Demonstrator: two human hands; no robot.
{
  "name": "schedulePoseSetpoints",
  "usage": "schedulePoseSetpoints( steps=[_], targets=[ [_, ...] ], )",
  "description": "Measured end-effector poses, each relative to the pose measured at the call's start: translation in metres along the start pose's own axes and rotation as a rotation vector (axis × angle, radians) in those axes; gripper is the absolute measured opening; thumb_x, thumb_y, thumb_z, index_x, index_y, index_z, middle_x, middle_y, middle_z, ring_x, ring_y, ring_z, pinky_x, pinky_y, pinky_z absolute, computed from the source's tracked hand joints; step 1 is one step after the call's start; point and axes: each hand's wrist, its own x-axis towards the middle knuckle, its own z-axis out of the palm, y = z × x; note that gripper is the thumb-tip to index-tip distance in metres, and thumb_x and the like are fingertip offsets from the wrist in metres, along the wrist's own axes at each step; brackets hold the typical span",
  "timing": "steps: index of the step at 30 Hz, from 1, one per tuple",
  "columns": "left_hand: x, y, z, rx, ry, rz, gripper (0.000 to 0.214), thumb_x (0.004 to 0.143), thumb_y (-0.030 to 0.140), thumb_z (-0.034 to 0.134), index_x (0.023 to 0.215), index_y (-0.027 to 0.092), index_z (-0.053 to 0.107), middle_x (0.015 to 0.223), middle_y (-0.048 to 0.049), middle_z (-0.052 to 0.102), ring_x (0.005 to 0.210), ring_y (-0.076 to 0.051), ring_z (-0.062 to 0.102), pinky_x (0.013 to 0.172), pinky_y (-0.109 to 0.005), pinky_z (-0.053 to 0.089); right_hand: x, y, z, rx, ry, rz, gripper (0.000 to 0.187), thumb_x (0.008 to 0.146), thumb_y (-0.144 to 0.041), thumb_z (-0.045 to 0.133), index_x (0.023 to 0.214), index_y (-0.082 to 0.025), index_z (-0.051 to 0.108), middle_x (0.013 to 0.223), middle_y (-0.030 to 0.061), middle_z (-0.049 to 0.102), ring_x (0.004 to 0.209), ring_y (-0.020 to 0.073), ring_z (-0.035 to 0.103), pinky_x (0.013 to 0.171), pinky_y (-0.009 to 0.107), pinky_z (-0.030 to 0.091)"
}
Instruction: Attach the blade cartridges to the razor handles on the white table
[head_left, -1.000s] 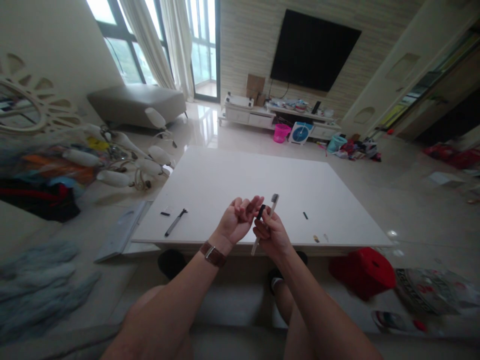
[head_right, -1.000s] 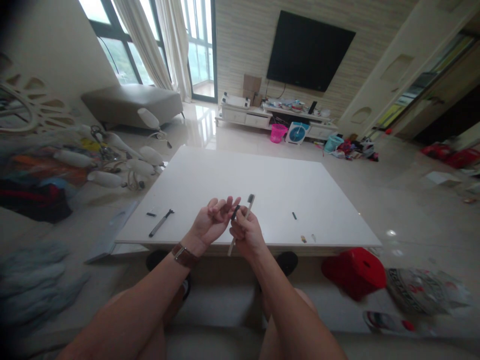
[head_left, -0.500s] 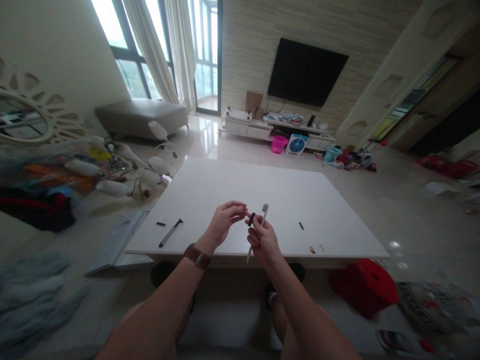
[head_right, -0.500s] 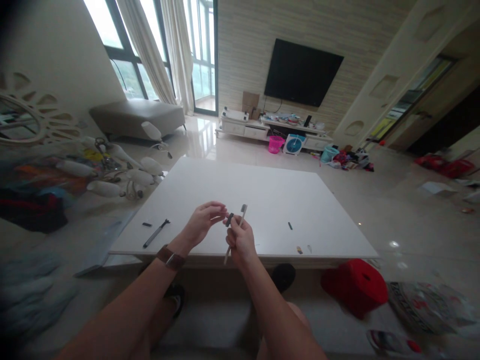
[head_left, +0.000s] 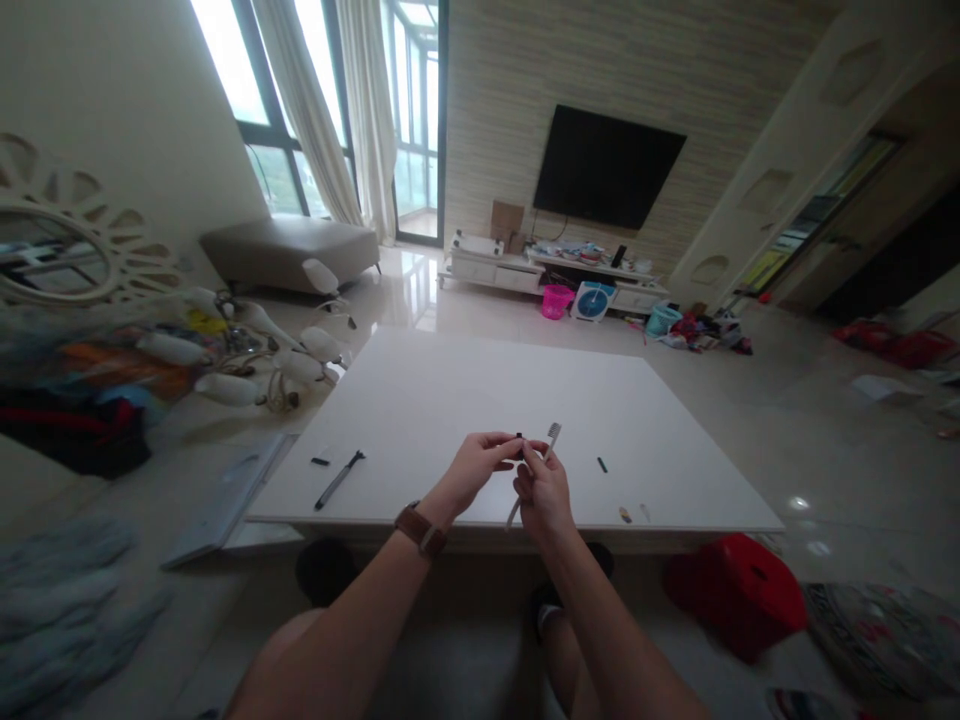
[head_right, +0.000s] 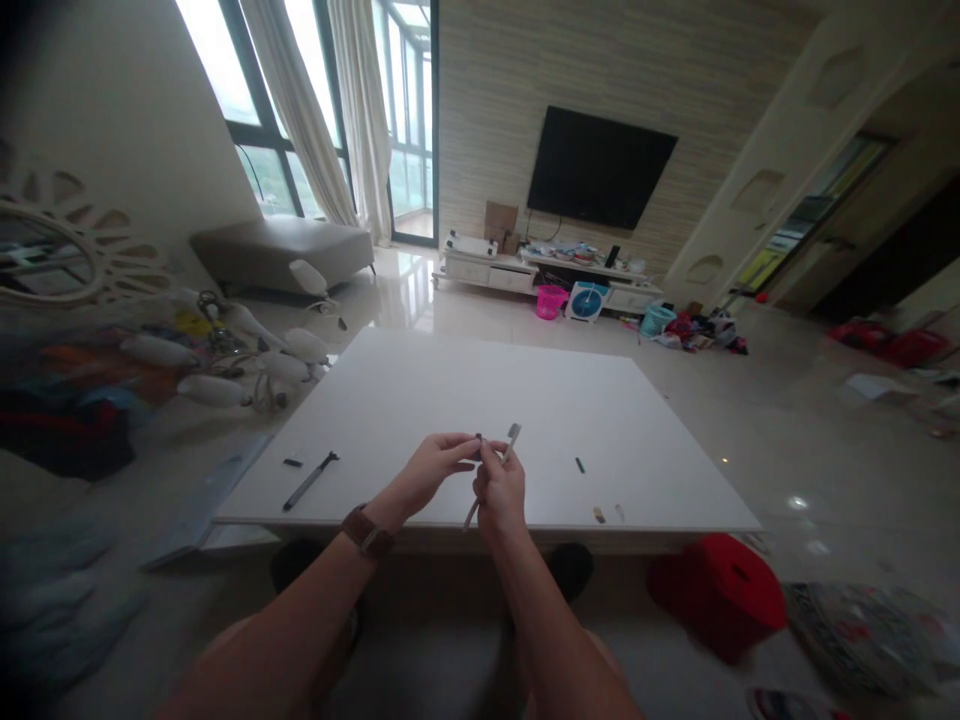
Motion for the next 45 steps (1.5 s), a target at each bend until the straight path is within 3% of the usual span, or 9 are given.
schedulePoseSetpoints(
  steps=[6,11,16,22,33,45],
  targets=[
    [-0.0092,0.0042,-0.0125,0.066,0.001,-0.005,0.03,0.074,0.04,0.078,0.09,0.014,0.078,0.092,-0.0093,0.074,0.087,-0.018,0.062,0.078,-0.03,0.047,-0.0014,0.0021,0.0041,-0.016,-0.013,0.019,0.054,0.052,-0.04,0.093,0.08,-0.02,0.051,0.046,-0.0152,0.037,0.036,0.0001,0.02,0.033,0.014,0.012],
    [-0.0098,0.0088,-0.0099,0.072,0.088,0.037,0.029,0.072,0.039,0.08,0.085,0.014,0.075,0.089,-0.008,0.074,0.087,-0.018,0.063,0.076,-0.029,0.046,-0.0013,0.005,0.0053,-0.01,-0.05,0.039,0.051,0.053,-0.04,0.093,0.077,-0.018,0.053,0.05,-0.0131,0.042,0.038,-0.0008,0.019,0.034,0.014,0.012],
    [-0.0073,0.008,-0.008,0.075,0.1,0.088,0.028,0.07,0.039,0.08,0.082,0.013,0.074,0.084,-0.0075,0.073,0.082,-0.017,0.062,0.073,-0.029,0.046,-0.0016,0.0041,0.0018,0.013,-0.094,0.035,0.045,0.058,-0.037,0.091,0.079,-0.018,0.056,0.047,-0.0152,0.031,0.039,0.0003,0.015,0.034,0.015,0.012],
    [-0.0022,0.0034,-0.0079,0.093,0.12,0.131,0.029,0.067,0.039,0.082,0.079,0.014,0.074,0.077,-0.0057,0.072,0.073,-0.016,0.059,0.07,-0.029,0.044,-0.0007,0.0033,0.0023,0.025,-0.103,0.03,0.048,0.054,-0.037,0.093,0.076,-0.019,0.054,0.047,-0.0155,0.031,0.038,0.0,0.015,0.034,0.014,0.011],
    [-0.0072,0.0051,-0.0071,0.135,0.08,0.094,0.03,0.075,0.041,0.075,0.088,0.014,0.078,0.084,-0.0093,0.074,0.082,-0.019,0.062,0.073,-0.03,0.044,-0.0009,0.0034,0.0025,0.034,-0.092,0.034,0.047,0.057,-0.033,0.092,0.08,-0.02,0.054,0.05,-0.0153,0.033,0.038,0.0002,0.015,0.034,0.015,0.011],
    [-0.007,0.0043,-0.004,0.082,0.083,0.138,0.032,0.072,0.043,0.079,0.084,0.014,0.075,0.087,-0.0083,0.072,0.079,-0.017,0.06,0.07,-0.028,0.043,-0.0023,0.0034,0.0021,0.039,-0.13,0.045,0.044,0.061,-0.034,0.09,0.077,-0.02,0.052,0.052,-0.0146,0.03,0.039,0.0006,0.014,0.034,0.015,0.012]
  ],
)
